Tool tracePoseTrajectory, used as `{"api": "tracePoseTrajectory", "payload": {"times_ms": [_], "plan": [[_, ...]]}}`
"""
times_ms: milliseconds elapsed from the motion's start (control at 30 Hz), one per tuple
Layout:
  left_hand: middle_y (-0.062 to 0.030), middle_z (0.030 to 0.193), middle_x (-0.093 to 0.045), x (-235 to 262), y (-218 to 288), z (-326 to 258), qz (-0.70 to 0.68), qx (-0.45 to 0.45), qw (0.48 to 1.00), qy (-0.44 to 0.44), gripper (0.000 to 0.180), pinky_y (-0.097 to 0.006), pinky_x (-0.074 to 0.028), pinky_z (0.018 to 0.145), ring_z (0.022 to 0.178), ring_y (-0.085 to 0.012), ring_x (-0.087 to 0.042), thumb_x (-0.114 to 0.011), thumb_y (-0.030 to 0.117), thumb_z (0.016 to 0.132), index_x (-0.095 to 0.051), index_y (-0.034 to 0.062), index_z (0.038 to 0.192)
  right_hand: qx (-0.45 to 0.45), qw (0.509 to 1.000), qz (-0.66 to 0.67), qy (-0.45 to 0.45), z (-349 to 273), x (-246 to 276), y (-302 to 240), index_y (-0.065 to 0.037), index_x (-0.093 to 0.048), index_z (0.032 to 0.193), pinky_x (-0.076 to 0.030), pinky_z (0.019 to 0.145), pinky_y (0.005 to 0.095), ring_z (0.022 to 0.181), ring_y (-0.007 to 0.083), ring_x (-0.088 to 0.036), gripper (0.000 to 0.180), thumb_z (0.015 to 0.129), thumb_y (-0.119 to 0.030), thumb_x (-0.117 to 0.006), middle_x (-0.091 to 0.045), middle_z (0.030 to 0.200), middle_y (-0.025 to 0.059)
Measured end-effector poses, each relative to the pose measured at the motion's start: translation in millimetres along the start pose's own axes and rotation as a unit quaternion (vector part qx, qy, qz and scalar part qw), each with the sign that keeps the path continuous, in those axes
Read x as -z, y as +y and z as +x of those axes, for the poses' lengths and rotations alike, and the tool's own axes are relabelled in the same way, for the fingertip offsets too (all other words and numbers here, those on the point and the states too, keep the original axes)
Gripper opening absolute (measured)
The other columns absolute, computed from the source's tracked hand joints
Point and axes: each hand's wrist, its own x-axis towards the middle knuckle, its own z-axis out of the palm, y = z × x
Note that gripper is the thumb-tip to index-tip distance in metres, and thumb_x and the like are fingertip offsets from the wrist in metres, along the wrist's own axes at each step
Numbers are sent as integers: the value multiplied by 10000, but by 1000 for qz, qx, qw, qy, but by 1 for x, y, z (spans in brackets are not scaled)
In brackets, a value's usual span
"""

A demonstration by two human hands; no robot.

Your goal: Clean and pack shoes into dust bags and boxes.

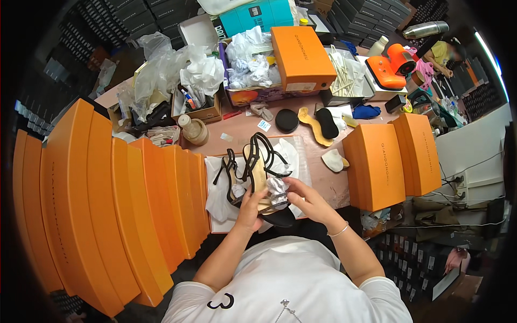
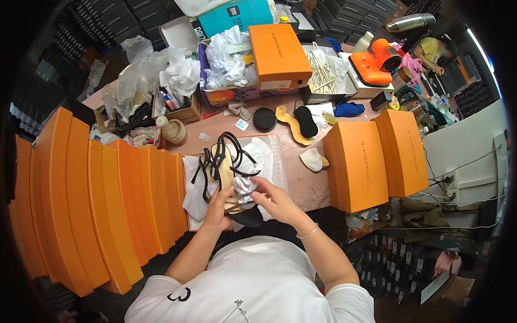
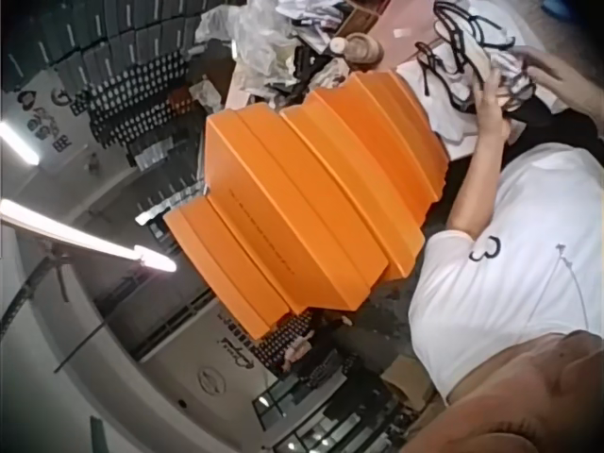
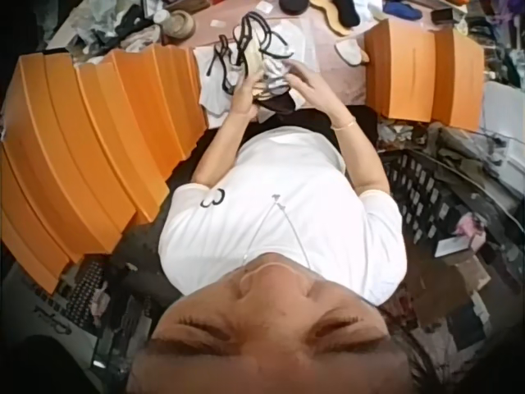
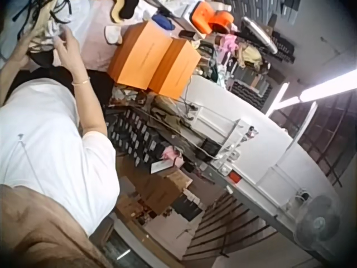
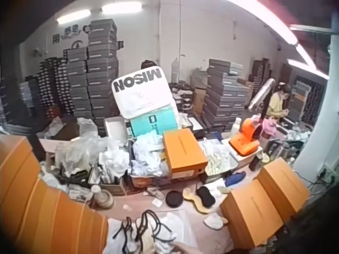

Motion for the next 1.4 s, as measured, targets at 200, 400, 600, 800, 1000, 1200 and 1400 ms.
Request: {"api": "tracePoseTrajectory", "payload": {"times_ms": [200, 400, 600, 800, 1000, 1200, 1400], "plan": [[-98, 1205, -544, 7, -5, -7, 119, -56, 989, -72, 568, -297, -456, 912, 1076, -160, -545, -597, 80, 796, -434, 20, 1337, -15, 989, 96, 114, 33, 0, 54, 2, -563, 1102, -481, 701, 251, 782, 97, -590, 284, 941, -232, -566, -625, 898, 37], [-133, 1038, -595, 22, 31, -1, -42, -56, 997, 27, 488, -387, -514, 874, 979, -230, -598, -497, 66, 782, -471, -22, 1261, -33, 985, -120, 117, 53, 18, 76, 14, -588, 1075, -470, 759, 347, 862, 238, -604, 282, 914, -217, -581, -634, 922, 118], [-121, 1046, -579, 11, 48, -4, 13, -198, 979, 39, 497, -380, -516, 880, 969, -219, -596, -502, 55, 802, -430, -4, 1291, 18, 986, -75, 146, 38, -12, 47, -11, -537, 1251, -511, 822, 346, 915, 249, -629, 365, 943, -205, -555, -565, 1163, 156], [-121, 1274, -519, 17, 21, -13, 230, -237, 937, -112, 510, -332, -423, 974, 1123, -190, -541, -573, 106, 848, -415, -26, 1314, -22, 945, 319, 65, 16, -32, 38, -47, -489, 1329, -478, 873, 261, 980, 101, -582, 363, 975, -125, -487, -592, 1122, 30], [-110, 1368, -440, 86, 14, 15, 143, 1, 974, -178, 596, -374, -380, 1034, 1235, -224, -465, -510, 329, 947, -309, 14, 1411, -106, 976, 52, -181, 16, 47, 21, -30, -587, 1230, -464, 762, 237, 868, 76, -557, 310, 962, -164, -511, -628, 1047, 21], [-113, 1405, -395, -1, -13, -20, 91, 107, 985, -100, 707, -302, -306, 1057, 1285, -174, -383, -544, 363, 950, -207, 44, 1484, -157, 930, -108, -315, 43, 32, 3, -74, -595, 1127, -481, 508, 224, 627, 79, -559, 271, 933, -263, -584, -629, 891, 32], [-45, 1003, -608, -7, -19, -29, 151, 124, 981, 4, 516, -209, -467, 789, 854, -79, -579, -569, 80, 892, -414, 13, 1380, 36, 958, -242, 148, 103, 128, 55, 7, -598, 964, -493, 699, 347, 785, 245, -626, 248, 881, -225, -625, -638, 836, 128]]}}
